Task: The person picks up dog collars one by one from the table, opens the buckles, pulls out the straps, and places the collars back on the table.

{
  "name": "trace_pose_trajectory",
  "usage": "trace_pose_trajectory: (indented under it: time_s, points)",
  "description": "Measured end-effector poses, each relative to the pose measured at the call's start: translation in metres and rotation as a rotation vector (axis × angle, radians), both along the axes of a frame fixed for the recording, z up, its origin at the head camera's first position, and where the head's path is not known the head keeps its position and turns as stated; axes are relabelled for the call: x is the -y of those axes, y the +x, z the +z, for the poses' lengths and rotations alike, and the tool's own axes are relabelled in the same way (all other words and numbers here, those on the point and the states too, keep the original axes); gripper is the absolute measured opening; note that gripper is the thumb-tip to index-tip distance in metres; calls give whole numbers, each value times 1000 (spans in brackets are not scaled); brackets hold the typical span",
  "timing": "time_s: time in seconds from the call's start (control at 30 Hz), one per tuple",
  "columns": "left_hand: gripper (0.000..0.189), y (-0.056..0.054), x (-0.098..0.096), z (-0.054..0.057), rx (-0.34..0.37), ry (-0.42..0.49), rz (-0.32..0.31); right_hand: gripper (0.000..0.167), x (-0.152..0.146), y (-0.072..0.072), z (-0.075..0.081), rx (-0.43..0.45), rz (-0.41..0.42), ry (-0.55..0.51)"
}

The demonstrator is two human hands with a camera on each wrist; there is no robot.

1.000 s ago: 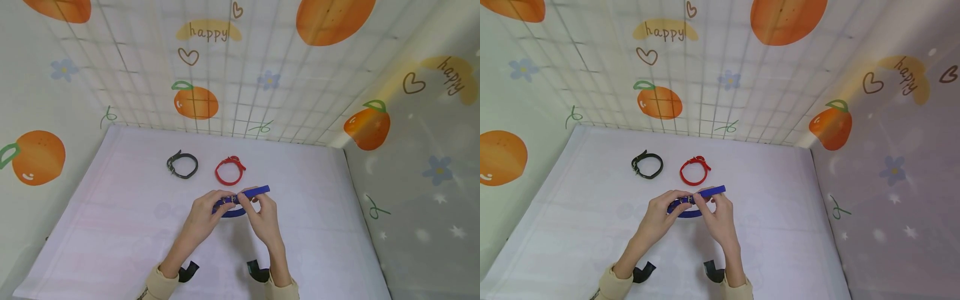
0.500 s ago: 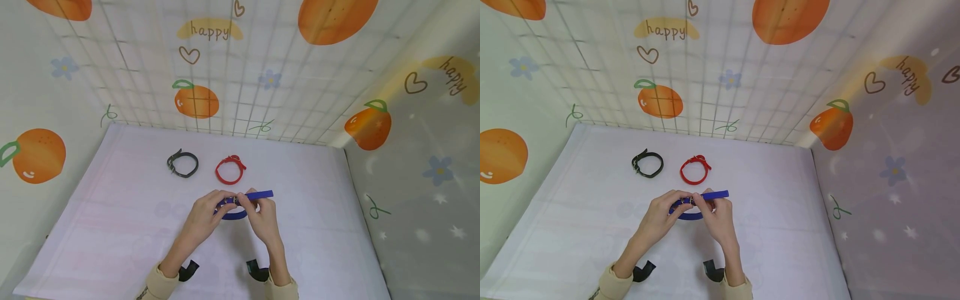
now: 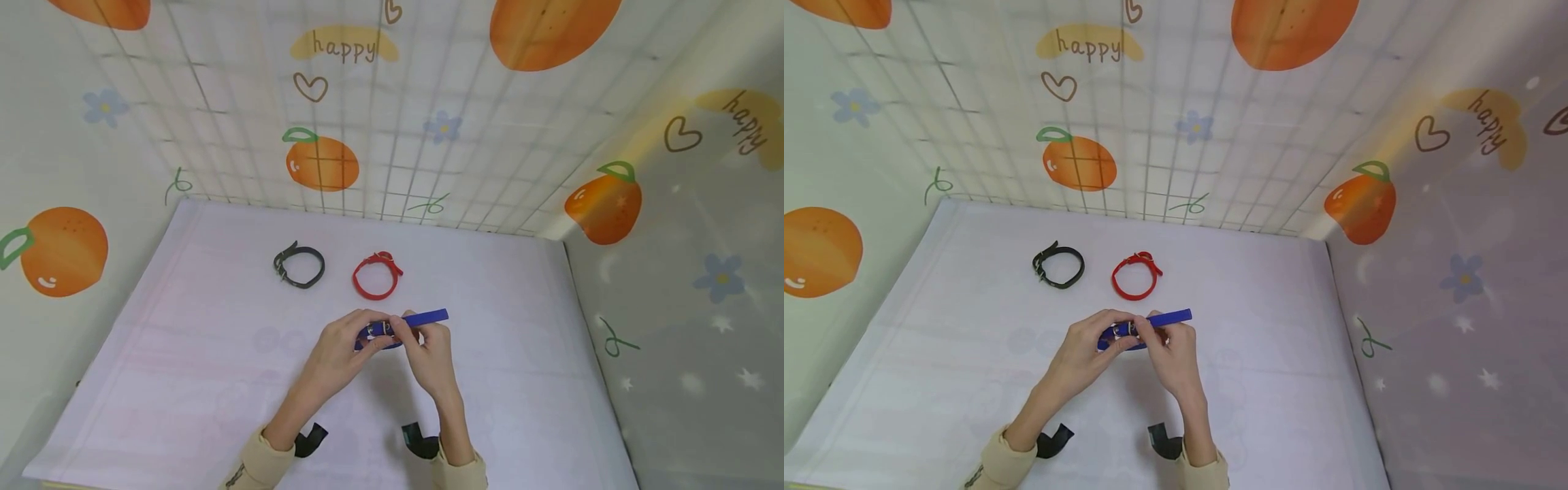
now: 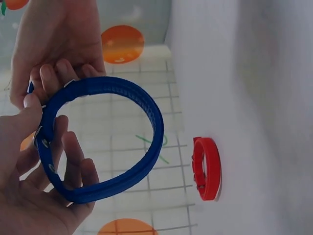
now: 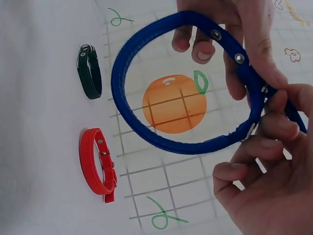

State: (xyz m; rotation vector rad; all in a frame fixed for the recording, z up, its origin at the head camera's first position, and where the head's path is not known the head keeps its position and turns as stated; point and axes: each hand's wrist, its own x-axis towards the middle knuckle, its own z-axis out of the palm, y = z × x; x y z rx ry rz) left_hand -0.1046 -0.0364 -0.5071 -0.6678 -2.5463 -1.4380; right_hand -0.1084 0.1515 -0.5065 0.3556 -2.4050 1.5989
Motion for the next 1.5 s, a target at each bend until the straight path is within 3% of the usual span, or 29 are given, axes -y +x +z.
trace_pose_trajectory:
  time_s: [0.47, 0.8, 1.1, 1.3, 1.5]
  points:
    - [32, 1, -1, -1, 61, 33, 5, 33, 2, 0, 1, 49, 23, -15]
    - [30, 2, 0, 0, 62, 62, -17, 34, 2, 1, 1, 48, 20, -24]
    - [29, 3, -1, -2, 108, 118, -21, 39, 1, 3, 1, 48, 18, -106]
    - [27, 3, -1, -3, 118, 135, -23, 40, 1, 4, 2, 55, 5, -157]
    - [28, 3, 0, -2, 102, 148, -28, 36, -1, 3, 2, 46, 15, -134]
